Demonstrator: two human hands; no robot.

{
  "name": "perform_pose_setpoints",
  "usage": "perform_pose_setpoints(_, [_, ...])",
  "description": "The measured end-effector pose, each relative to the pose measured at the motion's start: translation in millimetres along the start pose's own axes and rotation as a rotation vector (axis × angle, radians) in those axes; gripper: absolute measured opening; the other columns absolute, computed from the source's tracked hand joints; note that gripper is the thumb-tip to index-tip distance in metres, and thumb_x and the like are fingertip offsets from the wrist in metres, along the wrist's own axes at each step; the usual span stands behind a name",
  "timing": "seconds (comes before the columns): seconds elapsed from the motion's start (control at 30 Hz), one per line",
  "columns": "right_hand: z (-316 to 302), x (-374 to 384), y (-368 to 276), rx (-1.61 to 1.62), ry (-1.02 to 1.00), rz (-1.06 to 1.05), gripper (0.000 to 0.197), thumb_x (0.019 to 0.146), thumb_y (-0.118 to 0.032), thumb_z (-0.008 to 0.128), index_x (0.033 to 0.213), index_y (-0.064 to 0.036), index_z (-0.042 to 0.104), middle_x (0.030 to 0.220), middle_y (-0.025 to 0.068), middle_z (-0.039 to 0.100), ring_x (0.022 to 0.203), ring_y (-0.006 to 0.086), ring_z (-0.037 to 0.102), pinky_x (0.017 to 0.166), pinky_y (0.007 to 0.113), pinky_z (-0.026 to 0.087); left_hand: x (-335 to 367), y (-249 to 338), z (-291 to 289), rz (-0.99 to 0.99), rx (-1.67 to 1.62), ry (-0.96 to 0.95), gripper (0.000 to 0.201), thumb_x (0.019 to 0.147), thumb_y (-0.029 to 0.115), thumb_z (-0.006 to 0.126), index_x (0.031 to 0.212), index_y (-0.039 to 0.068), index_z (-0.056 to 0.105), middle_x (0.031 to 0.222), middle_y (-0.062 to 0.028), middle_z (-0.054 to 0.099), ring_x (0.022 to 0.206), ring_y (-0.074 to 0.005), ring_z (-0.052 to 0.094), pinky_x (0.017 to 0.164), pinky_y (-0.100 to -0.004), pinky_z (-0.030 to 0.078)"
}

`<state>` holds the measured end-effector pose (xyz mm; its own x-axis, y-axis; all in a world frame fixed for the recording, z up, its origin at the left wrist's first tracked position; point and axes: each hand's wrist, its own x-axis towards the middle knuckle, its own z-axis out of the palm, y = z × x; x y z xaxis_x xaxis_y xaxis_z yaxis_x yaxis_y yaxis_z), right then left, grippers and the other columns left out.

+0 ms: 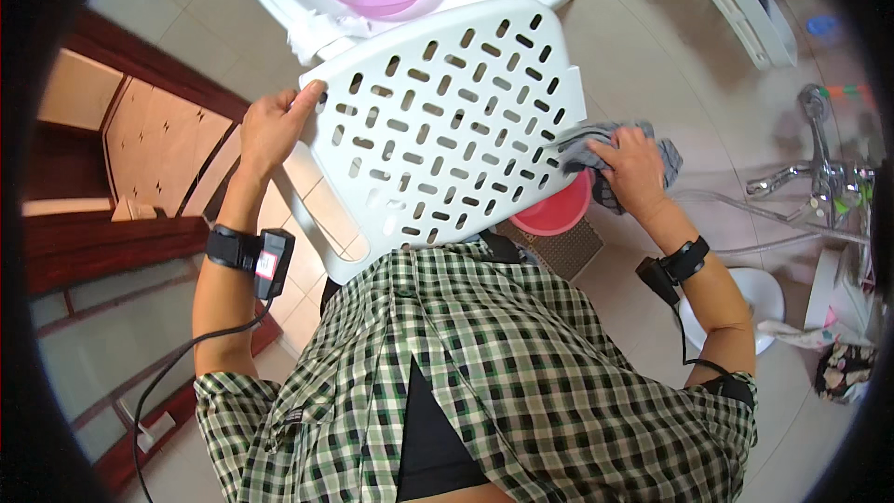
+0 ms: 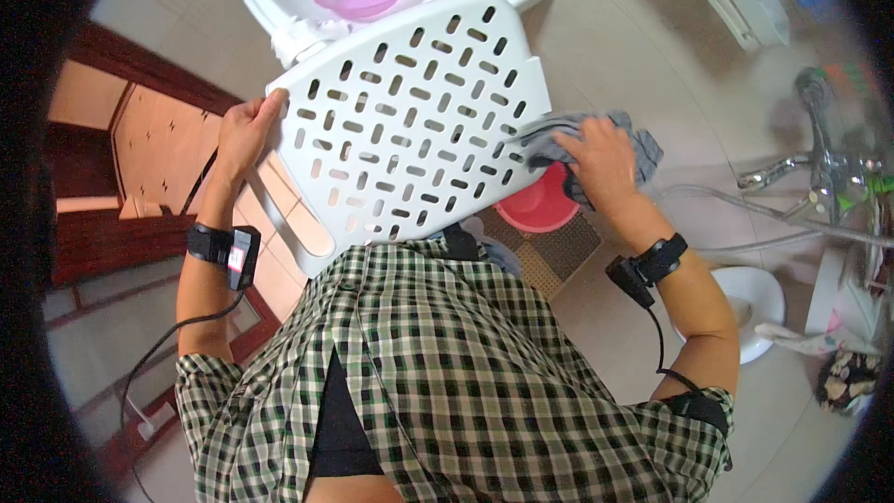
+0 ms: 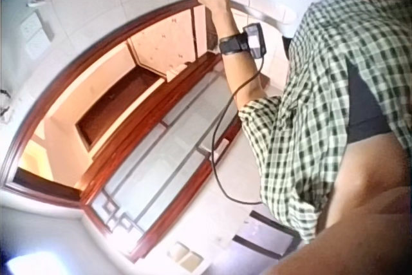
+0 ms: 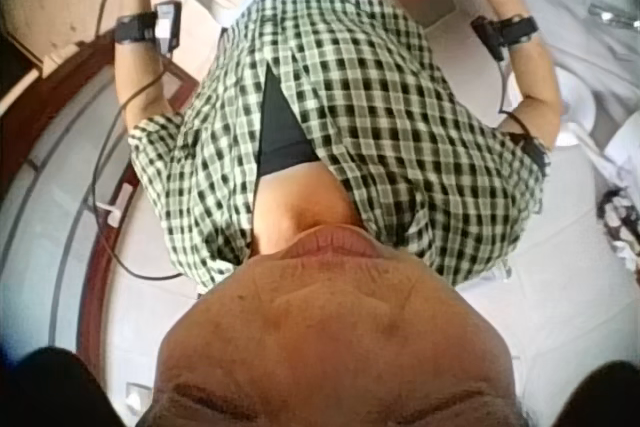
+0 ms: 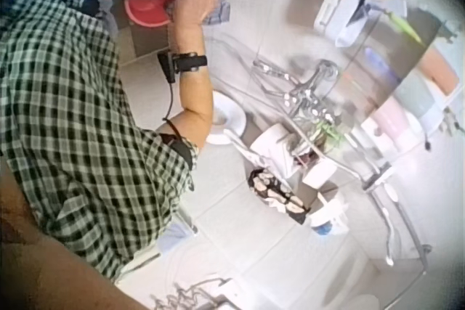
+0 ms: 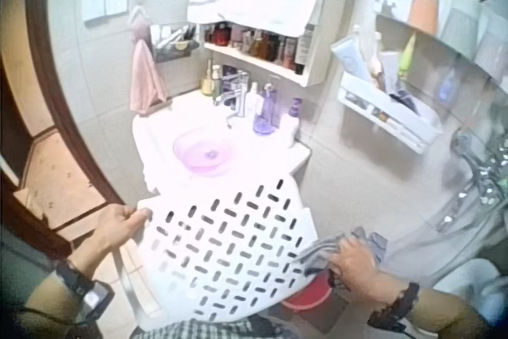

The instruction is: Washing a cloth in the sink and then using it to wipe down a white plastic laundry basket.

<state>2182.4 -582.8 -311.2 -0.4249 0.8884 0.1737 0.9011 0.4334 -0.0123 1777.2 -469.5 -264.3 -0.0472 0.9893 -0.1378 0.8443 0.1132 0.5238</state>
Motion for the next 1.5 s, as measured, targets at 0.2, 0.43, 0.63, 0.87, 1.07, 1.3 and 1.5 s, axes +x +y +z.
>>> perform_pose_setpoints(0.2, [-7.2,-61.0,72.1,0.833,-0.232,0.942,0.027,0.073,-0.028,0.058,0.095,-0.0114,0.057,0.089,0.0071,0.054,0.078,0.0189,0.053,0.066,0.033,0.043,-4.6,13.1,-25.0,0.052,-0.301,0.082,0.043,0.077,0.034,0.052,0.056,-0.002,0.048,0.049,0.0007,0.04,0.049,-0.0056,0.034,0.043,-0.0232,0.03])
perform_pose_setpoints(0.43, [-85.3,-28.6,55.7,2.496,0.061,0.864,0.047,0.082,-0.041,0.041,0.109,-0.0033,0.046,0.101,0.0082,0.054,0.086,0.0172,0.054,0.075,0.034,0.045,-28.0,120.1,-50.1,0.121,-0.381,0.128,0.04,0.078,0.03,0.054,0.052,0.001,0.044,0.049,0.0043,0.036,0.048,-0.0046,0.03,0.04,-0.0221,0.025])
perform_pose_setpoints(0.63, [-216.7,-56.7,114.3,2.435,0.385,0.882,0.04,0.083,-0.034,0.043,0.108,-0.0032,0.047,0.1,0.0051,0.053,0.09,0.0105,0.05,0.08,0.023,0.041,-86.5,231.6,-91.7,0.215,-0.53,0.165,0.033,0.077,0.019,0.054,0.053,0.001,0.039,0.05,0.005,0.035,0.049,-0.0044,0.029,0.041,-0.022,0.025])
perform_pose_setpoints(0.87, [-348.9,-88.4,117.7,1.876,0.587,0.585,0.049,0.081,-0.037,0.043,0.112,0.0011,0.042,0.106,0.0071,0.05,0.095,0.012,0.047,0.081,0.024,0.038,-141.4,284.3,-114.6,0.143,-0.923,-0.171,0.043,0.087,0.036,0.031,0.084,0.0,0.055,0.082,-0.0041,0.054,0.082,-0.012,0.045,0.073,-0.0261,0.034])
perform_pose_setpoints(1.07, [-332.8,-86.1,87.5,1.655,0.445,0.387,0.078,0.061,-0.043,0.065,0.115,0.0055,0.036,0.107,0.0078,0.048,0.095,0.0131,0.045,0.084,0.024,0.034,-149.6,244.3,-87.4,-0.213,-1.11,-0.473,0.055,0.084,0.045,0.034,0.119,0.002,0.035,0.119,-0.0083,0.04,0.11,-0.0204,0.035,0.092,-0.0352,0.024])
perform_pose_setpoints(1.3, [-268.9,-87.3,57.7,1.722,0.416,0.608,0.054,0.067,-0.031,0.056,0.107,0.0034,0.044,0.096,0.0057,0.052,0.085,0.0109,0.048,0.077,0.024,0.038,-148.9,121.0,-69.3,-0.294,-1.582,-0.834,0.049,0.076,0.024,0.056,0.112,-0.004,0.04,0.112,-0.0149,0.046,0.095,-0.0243,0.051,0.085,-0.0358,0.04])
perform_pose_setpoints(1.5, [-194.7,-81.1,24.9,1.615,0.35,0.735,0.032,0.082,-0.024,0.047,0.103,0.0,0.048,0.093,0.0023,0.054,0.08,0.0095,0.05,0.071,0.024,0.04,-137.6,77.2,-70.0,-0.304,-1.812,-0.948,0.052,0.081,0.03,0.046,0.12,-0.001,0.028,0.117,-0.0173,0.04,0.106,-0.0275,0.042,0.088,-0.0388,0.037])
